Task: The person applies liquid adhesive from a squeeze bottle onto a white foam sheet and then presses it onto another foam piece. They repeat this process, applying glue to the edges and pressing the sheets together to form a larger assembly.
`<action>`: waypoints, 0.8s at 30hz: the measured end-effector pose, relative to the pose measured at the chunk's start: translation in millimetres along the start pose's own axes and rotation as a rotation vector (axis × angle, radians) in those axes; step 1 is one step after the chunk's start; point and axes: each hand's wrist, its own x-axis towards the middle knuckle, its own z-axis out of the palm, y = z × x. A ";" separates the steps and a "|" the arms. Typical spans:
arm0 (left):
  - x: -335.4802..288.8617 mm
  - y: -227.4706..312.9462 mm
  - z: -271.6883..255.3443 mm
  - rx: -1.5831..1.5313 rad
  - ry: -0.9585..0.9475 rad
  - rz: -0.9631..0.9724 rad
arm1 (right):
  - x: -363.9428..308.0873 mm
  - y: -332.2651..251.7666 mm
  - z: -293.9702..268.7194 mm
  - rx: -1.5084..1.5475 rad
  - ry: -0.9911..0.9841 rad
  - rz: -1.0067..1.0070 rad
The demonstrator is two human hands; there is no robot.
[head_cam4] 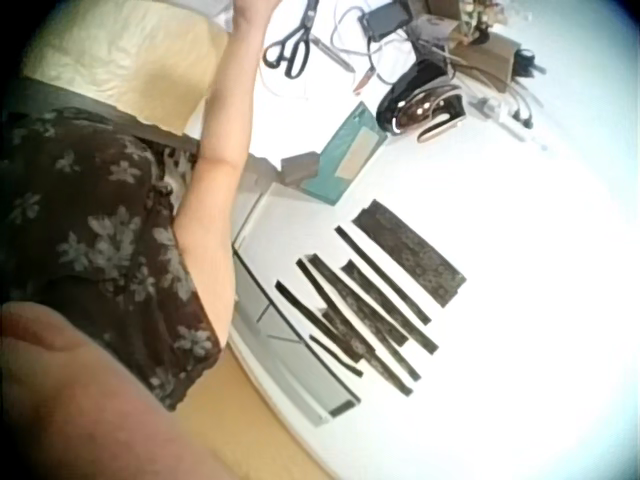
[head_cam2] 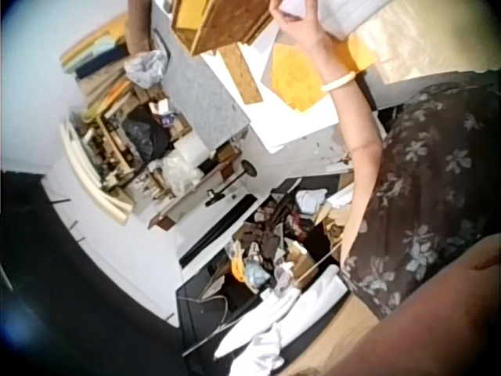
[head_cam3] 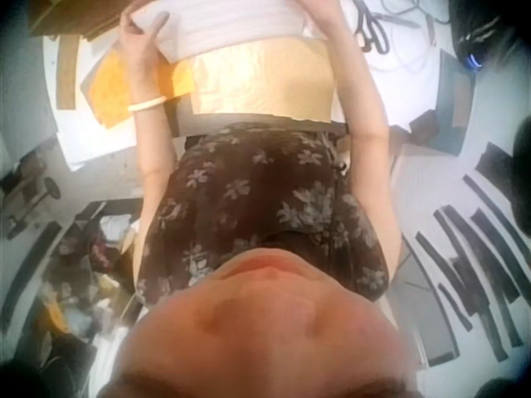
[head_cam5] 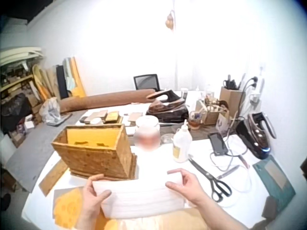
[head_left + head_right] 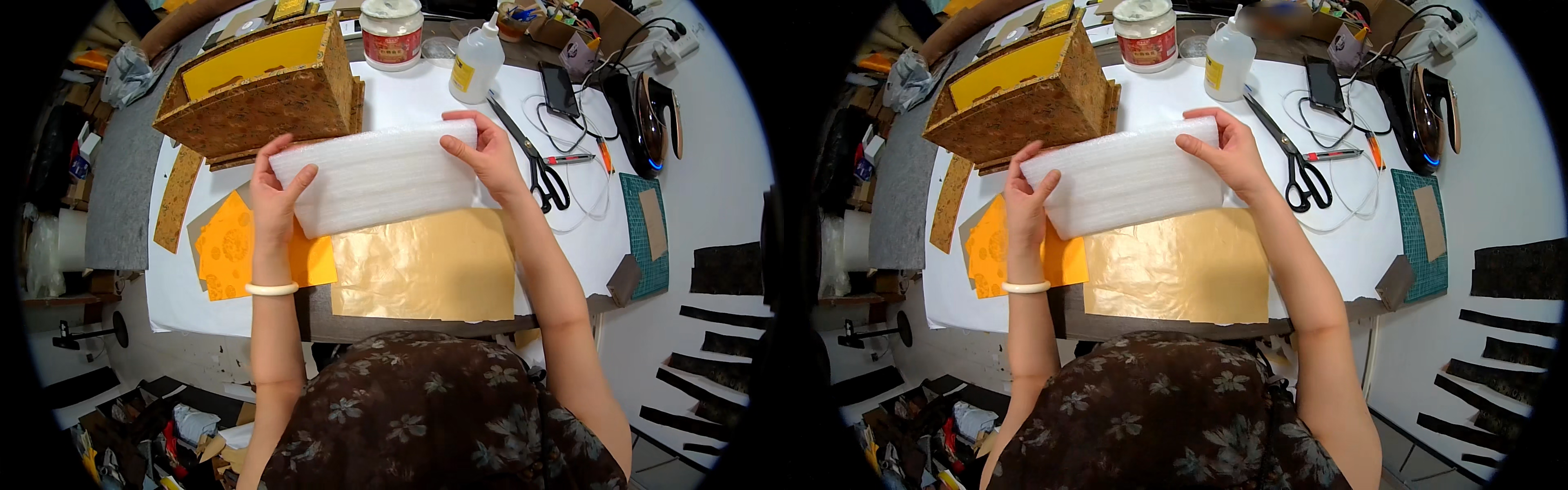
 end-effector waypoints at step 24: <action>-2.9 -23.9 -2.1 -0.087 0.071 -0.106 | -0.9 18.7 5.0 0.190 0.007 0.051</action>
